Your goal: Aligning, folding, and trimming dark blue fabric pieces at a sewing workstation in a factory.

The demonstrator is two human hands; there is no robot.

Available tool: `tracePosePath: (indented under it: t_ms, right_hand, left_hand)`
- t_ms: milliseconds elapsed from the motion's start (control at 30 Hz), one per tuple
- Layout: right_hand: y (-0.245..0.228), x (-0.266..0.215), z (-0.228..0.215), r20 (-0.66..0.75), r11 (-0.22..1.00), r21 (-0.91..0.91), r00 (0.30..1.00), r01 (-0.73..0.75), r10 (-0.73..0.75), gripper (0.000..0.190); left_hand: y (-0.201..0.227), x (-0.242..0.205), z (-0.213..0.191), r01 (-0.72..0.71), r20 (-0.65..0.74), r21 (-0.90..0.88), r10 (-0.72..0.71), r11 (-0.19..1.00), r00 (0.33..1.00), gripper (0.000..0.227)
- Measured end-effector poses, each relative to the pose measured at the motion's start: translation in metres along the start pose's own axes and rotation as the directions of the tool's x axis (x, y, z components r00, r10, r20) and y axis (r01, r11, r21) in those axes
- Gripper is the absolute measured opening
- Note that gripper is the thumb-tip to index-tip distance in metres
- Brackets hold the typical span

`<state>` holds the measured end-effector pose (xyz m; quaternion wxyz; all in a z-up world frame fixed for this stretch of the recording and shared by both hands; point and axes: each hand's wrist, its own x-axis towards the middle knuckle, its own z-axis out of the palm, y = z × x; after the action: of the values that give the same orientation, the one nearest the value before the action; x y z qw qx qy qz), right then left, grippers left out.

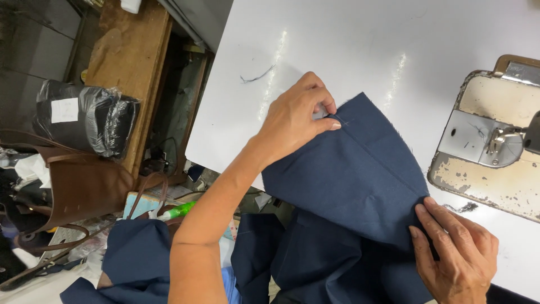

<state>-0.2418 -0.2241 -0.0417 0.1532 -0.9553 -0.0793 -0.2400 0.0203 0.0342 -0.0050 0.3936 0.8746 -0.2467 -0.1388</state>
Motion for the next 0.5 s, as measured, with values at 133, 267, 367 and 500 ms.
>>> tracePosePath:
  t_ms: [133, 267, 367, 500]
  right_hand:
    - [-0.004, 0.007, -0.003, 0.004, 1.000, 0.014, 1.000, 0.010, -0.011, 0.018]
    - [-0.003, 0.005, -0.002, -0.001, 1.000, 0.030, 1.000, 0.001, -0.001, 0.019]
    - [-0.004, 0.004, -0.003, 0.016, 1.000, 0.012, 1.000, -0.016, 0.016, 0.020]
    - [-0.008, 0.005, -0.009, 0.061, 0.994, 0.046, 0.994, -0.096, 0.093, 0.025]
  left_hand:
    - [-0.001, 0.008, -0.004, 0.002, 0.058, 0.031, -0.004, 1.000, 0.998, 0.017]
    - [0.002, 0.004, 0.001, -0.064, 0.019, 0.072, 0.063, 0.995, 0.998, 0.022]
    - [-0.002, 0.001, 0.006, -0.143, -0.023, 0.107, 0.146, 0.984, 0.989, 0.025]
    - [0.007, -0.001, 0.002, -0.088, -0.032, 0.105, 0.092, 0.991, 0.995, 0.024]
